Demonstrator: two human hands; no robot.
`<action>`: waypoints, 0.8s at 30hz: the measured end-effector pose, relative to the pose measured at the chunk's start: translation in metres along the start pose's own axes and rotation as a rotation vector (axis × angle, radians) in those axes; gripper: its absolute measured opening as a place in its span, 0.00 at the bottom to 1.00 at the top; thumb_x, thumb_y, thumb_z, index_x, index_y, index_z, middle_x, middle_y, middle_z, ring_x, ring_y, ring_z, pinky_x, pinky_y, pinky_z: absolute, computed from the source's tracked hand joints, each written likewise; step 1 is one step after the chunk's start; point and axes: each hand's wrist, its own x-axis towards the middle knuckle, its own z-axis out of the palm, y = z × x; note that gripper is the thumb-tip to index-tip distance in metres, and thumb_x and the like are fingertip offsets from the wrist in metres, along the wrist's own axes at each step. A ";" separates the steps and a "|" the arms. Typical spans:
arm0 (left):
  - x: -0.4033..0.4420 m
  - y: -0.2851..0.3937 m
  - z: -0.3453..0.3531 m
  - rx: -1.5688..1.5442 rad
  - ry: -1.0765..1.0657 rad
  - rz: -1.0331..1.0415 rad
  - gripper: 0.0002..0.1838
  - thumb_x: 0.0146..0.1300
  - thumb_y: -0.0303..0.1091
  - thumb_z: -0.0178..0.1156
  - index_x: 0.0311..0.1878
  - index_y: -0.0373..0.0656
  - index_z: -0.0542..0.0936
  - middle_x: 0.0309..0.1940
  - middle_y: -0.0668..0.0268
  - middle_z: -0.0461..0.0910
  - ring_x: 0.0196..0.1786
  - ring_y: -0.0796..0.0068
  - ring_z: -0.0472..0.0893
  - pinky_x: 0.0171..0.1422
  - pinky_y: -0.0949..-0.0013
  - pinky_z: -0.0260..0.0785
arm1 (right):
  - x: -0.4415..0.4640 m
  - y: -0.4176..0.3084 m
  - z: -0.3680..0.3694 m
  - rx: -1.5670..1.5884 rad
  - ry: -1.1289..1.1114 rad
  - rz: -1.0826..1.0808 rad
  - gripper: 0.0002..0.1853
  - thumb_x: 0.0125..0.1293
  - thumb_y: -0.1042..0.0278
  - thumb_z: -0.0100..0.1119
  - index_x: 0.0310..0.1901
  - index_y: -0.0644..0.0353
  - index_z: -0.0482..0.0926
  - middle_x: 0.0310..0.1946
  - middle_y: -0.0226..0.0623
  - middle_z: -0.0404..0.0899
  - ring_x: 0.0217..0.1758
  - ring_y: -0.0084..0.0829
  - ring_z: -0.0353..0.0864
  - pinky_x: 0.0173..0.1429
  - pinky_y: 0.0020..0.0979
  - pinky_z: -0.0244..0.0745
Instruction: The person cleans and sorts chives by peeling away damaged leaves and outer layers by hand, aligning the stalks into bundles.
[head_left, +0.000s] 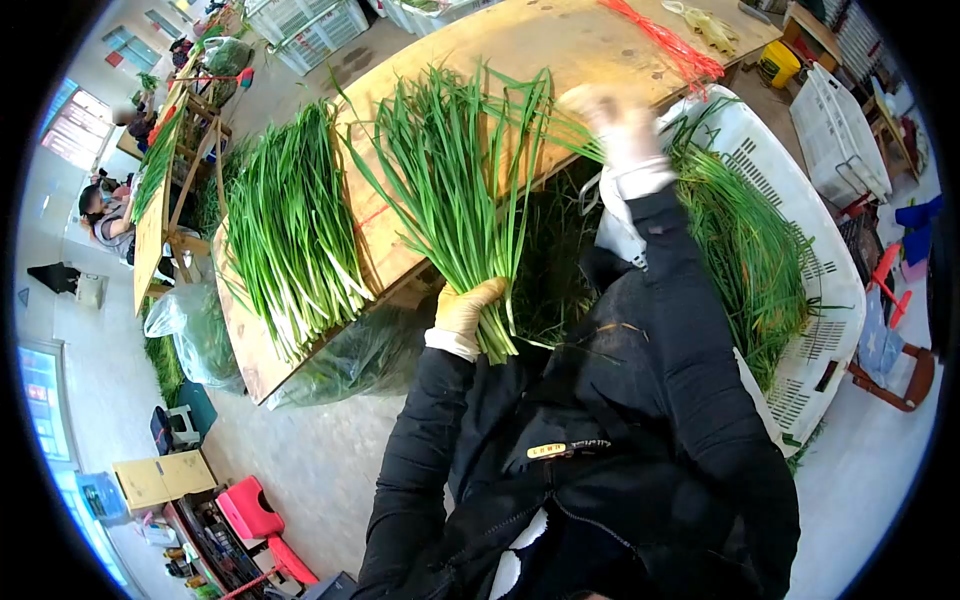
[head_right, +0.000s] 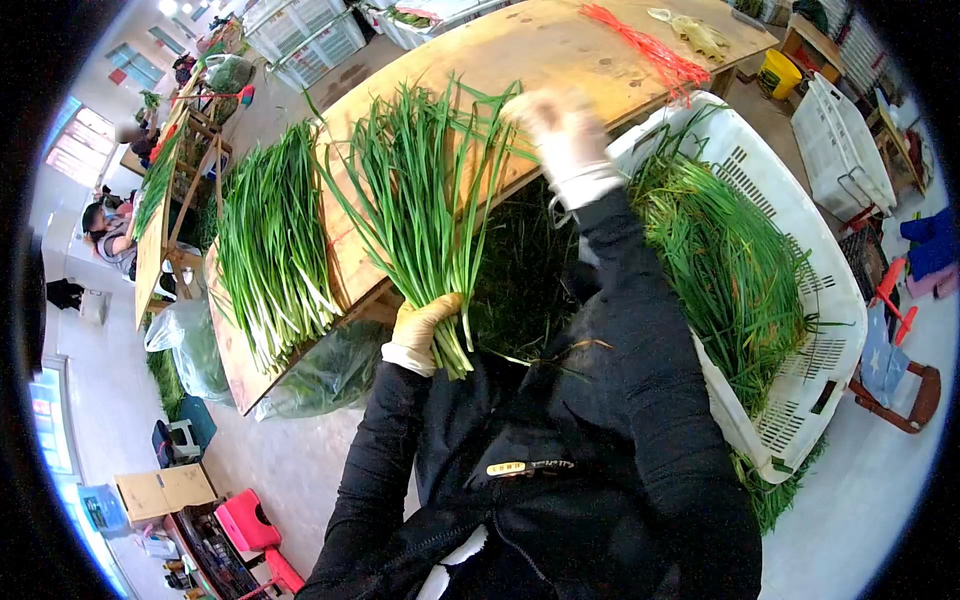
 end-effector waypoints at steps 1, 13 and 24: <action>0.000 0.000 -0.001 -0.005 0.000 -0.004 0.10 0.47 0.21 0.59 0.36 0.35 0.76 0.28 0.64 0.78 0.26 0.74 0.76 0.32 0.74 0.69 | 0.001 -0.007 -0.021 0.275 0.062 0.228 0.14 0.59 0.52 0.51 0.29 0.55 0.74 0.27 0.30 0.76 0.30 0.23 0.72 0.38 0.26 0.68; 0.010 0.007 0.009 -0.093 -0.164 -0.146 0.10 0.52 0.25 0.56 0.39 0.34 0.76 0.31 0.63 0.78 0.29 0.74 0.77 0.35 0.74 0.71 | -0.141 -0.014 -0.022 0.471 -1.090 0.476 0.21 0.58 0.51 0.51 0.41 0.64 0.73 0.31 0.37 0.76 0.34 0.28 0.74 0.43 0.26 0.69; 0.004 0.011 0.014 -0.149 -0.307 -0.206 0.11 0.53 0.26 0.57 0.41 0.36 0.74 0.33 0.62 0.78 0.31 0.71 0.78 0.36 0.70 0.73 | -0.144 -0.019 0.020 0.915 -1.042 0.762 0.10 0.59 0.65 0.54 0.25 0.60 0.72 0.19 0.28 0.75 0.22 0.17 0.71 0.29 0.19 0.64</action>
